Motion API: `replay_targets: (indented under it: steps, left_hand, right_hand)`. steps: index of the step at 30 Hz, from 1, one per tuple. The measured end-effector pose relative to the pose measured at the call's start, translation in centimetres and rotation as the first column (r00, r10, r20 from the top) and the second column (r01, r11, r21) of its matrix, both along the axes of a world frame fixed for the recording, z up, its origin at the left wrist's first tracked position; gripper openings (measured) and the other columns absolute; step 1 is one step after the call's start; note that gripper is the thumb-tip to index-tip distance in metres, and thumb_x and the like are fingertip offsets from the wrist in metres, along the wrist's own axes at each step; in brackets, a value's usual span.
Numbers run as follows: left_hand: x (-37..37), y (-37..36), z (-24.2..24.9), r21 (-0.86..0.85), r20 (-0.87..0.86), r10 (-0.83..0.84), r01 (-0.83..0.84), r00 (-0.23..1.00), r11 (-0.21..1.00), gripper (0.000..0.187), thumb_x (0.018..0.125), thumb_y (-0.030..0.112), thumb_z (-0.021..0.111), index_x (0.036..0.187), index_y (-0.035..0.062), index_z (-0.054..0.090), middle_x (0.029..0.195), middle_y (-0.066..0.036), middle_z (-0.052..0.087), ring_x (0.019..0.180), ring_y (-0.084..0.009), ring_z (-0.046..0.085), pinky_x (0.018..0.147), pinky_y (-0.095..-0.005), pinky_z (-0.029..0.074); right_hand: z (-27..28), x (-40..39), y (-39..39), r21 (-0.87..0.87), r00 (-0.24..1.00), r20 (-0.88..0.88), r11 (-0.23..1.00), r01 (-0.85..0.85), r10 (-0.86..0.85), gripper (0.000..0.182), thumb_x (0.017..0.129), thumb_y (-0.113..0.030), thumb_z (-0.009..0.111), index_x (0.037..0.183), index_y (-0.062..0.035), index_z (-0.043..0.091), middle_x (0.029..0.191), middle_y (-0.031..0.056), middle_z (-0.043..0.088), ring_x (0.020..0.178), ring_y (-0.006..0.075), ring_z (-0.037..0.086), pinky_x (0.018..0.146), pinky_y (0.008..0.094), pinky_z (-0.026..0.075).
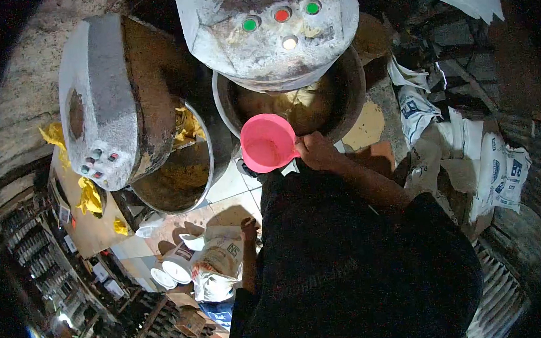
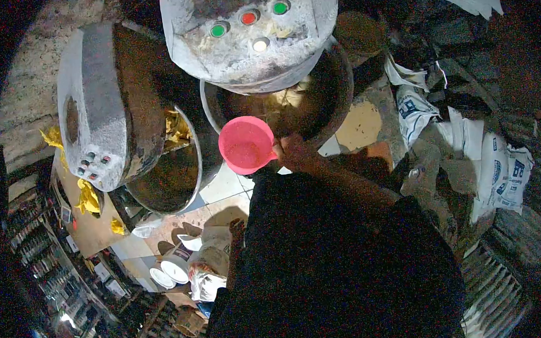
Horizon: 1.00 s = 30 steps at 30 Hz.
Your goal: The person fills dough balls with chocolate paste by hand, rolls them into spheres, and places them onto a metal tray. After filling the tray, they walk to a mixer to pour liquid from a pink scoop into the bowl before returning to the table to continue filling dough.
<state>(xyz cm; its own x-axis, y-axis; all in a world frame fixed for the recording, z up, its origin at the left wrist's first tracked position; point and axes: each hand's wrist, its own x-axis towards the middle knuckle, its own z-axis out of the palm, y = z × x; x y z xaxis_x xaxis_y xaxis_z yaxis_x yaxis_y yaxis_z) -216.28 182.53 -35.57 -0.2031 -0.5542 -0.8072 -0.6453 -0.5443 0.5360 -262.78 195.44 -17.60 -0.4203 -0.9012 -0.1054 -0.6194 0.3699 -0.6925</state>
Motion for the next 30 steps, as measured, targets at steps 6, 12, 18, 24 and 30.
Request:
replay_targets:
  steps: [6, 12, 18, 24, 30]
  left_hand:
    - [2.8, 0.5, -3.3, -0.144, -0.212, 0.062, -0.094, 0.975, 0.985, 0.041, 0.085, 0.027, 0.066, 0.118, 0.0061, 0.053, 0.094, -0.012, 0.064, 0.075, -0.0225, 0.063, 0.055, -0.0316, 0.05]
    - [0.8, 0.4, -0.7, -0.117, -0.106, -0.044, 0.032, 0.993, 0.993, 0.04, 0.085, 0.028, 0.066, 0.116, 0.0066, 0.05, 0.086, -0.01, 0.062, 0.073, -0.0206, 0.063, 0.056, -0.0312, 0.049]
    - [0.0, 0.5, -0.7, -0.124, 0.077, -0.087, 0.096, 0.993, 0.988, 0.039, 0.085, 0.03, 0.065, 0.114, 0.0078, 0.054, 0.092, -0.012, 0.067, 0.07, -0.0183, 0.065, 0.058, -0.0311, 0.048]
    - [1.2, 0.0, -1.6, -0.147, 0.045, -0.21, 0.214, 0.977, 0.966, 0.034, 0.085, 0.033, 0.065, 0.107, 0.0077, 0.06, 0.083, -0.011, 0.068, 0.066, -0.0171, 0.065, 0.057, -0.0318, 0.049]
    - [0.3, 0.8, -0.6, -0.162, -0.001, -0.073, 0.072, 0.997, 0.984, 0.035, 0.082, 0.029, 0.069, 0.108, 0.0073, 0.06, 0.087, -0.012, 0.066, 0.068, -0.0186, 0.065, 0.056, -0.0347, 0.05]
  right_hand:
    - [-1.0, 0.5, 0.6, 0.038, 0.935, -0.317, 0.987, -0.154, 0.158, 0.034, 0.088, -0.014, 0.048, 0.111, 0.0089, 0.057, 0.083, 0.0207, 0.06, 0.072, 0.036, 0.058, 0.069, 0.0469, 0.046]
    - [0.8, 0.5, 0.5, 0.041, 0.924, -0.336, 0.983, -0.18, 0.183, 0.034, 0.088, -0.012, 0.046, 0.112, 0.0105, 0.055, 0.081, 0.0223, 0.059, 0.075, 0.0365, 0.058, 0.068, 0.0477, 0.045]
    - [1.2, 0.1, 0.0, 0.172, 0.976, -0.107, 0.971, -0.168, 0.188, 0.035, 0.089, -0.014, 0.045, 0.113, 0.0094, 0.054, 0.085, 0.0246, 0.06, 0.079, 0.0387, 0.059, 0.073, 0.0501, 0.045]
    - [-0.3, 0.3, 0.4, -0.069, 0.903, -0.404, 0.98, -0.188, 0.145, 0.035, 0.086, -0.016, 0.049, 0.109, 0.009, 0.057, 0.078, 0.017, 0.058, 0.07, 0.0318, 0.058, 0.063, 0.0458, 0.045]
    - [-0.1, 0.1, -0.2, -0.028, 0.989, -0.103, 0.994, -0.105, 0.102, 0.029, 0.086, -0.013, 0.048, 0.103, 0.0083, 0.058, 0.08, 0.0172, 0.059, 0.07, 0.0316, 0.059, 0.066, 0.0448, 0.046]
